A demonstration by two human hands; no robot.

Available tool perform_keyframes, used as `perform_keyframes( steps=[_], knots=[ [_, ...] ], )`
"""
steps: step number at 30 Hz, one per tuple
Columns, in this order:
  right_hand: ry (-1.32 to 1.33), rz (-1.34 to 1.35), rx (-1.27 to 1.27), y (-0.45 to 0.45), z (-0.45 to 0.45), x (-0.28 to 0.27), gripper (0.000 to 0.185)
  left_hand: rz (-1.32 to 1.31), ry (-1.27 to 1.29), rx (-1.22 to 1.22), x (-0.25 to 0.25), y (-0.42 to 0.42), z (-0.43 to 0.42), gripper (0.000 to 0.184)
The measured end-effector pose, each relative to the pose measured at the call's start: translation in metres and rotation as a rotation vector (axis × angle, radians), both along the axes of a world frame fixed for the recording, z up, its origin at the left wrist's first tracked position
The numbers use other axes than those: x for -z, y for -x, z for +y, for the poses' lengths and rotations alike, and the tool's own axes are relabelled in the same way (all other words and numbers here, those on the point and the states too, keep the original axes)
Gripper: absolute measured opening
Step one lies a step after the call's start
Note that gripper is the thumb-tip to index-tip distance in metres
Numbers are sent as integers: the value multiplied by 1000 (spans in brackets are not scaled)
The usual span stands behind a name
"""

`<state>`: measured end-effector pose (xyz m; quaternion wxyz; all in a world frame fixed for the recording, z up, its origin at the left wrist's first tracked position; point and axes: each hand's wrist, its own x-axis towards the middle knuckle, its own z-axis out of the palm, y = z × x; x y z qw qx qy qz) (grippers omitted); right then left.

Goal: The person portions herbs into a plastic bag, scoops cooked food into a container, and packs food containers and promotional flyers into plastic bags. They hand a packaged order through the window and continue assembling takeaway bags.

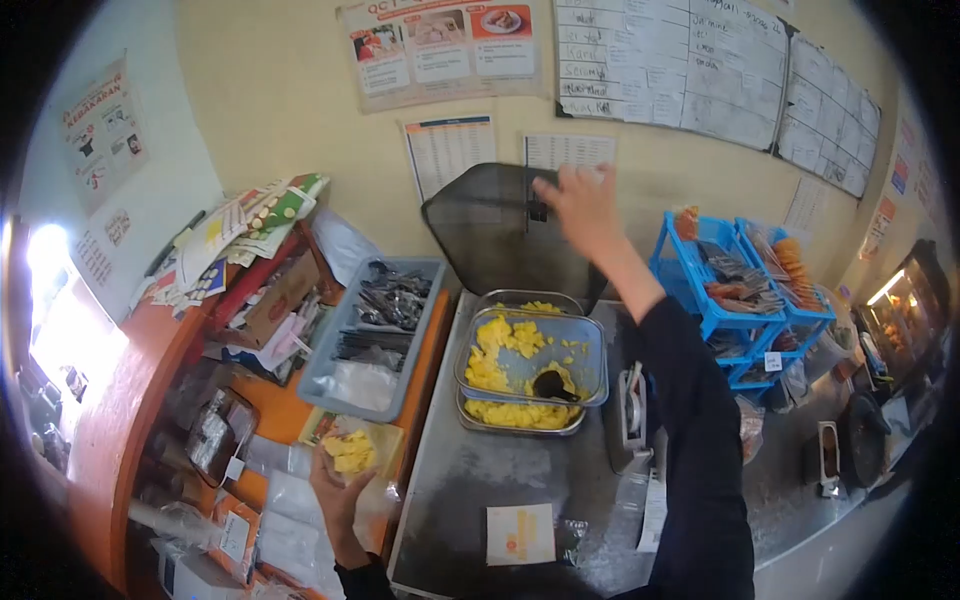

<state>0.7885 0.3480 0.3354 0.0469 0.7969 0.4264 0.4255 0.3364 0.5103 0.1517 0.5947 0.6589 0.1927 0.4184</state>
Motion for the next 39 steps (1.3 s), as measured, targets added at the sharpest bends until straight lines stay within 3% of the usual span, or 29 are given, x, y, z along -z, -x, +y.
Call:
perform_keyframes(
  steps=[6, 13, 17, 19, 22, 23, 25, 26, 27, 31, 33, 34, 37, 39],
  knots=[
    [-28, 122, -321, 147, -65, 115, 43, -2, 102, -20, 6, 17, -16, 71],
    [9, 135, -329, 172, -123, 239, 44, -7, 98, 61, 9, 20, -38, 71],
    [143, 142, -334, 191, -136, 283, 45, 37, 104, 131, 7, 20, -62, 75],
    [194, 135, -333, 192, -139, 288, 47, -3, 126, 188, 0, 11, -76, 78],
    [-1, 443, -439, 205, -170, 275, 48, -46, 166, 252, -5, 8, -104, 78],
    [-130, 541, -366, 212, -190, 274, 43, 12, 122, 271, -4, 12, -109, 79],
    [-246, 947, 83, 230, -228, 291, 39, 22, 185, 349, -10, 13, -133, 81],
    [-209, 960, 138, 231, -244, 298, 43, 27, 216, 387, -12, 13, -143, 81],
    [-172, 976, 195, 232, -258, 309, 47, 18, 89, 473, -2, 12, -147, 81],
    [7, 909, 284, 228, -285, 340, 65, 63, 276, 649, 11, 6, -209, 78],
    [80, 1033, 292, 218, -287, 326, 77, 80, 414, 738, 20, 3, -238, 78],
    [120, 1099, 292, 221, -288, 317, 82, 105, 363, 733, 26, 3, -251, 78],
    [-205, 1209, 129, 254, -299, 262, 84, 169, 206, 748, 39, -2, -278, 79],
    [-559, 1336, -136, 276, -315, 235, 83, 173, 333, 757, 36, -3, -292, 79]
  ],
)
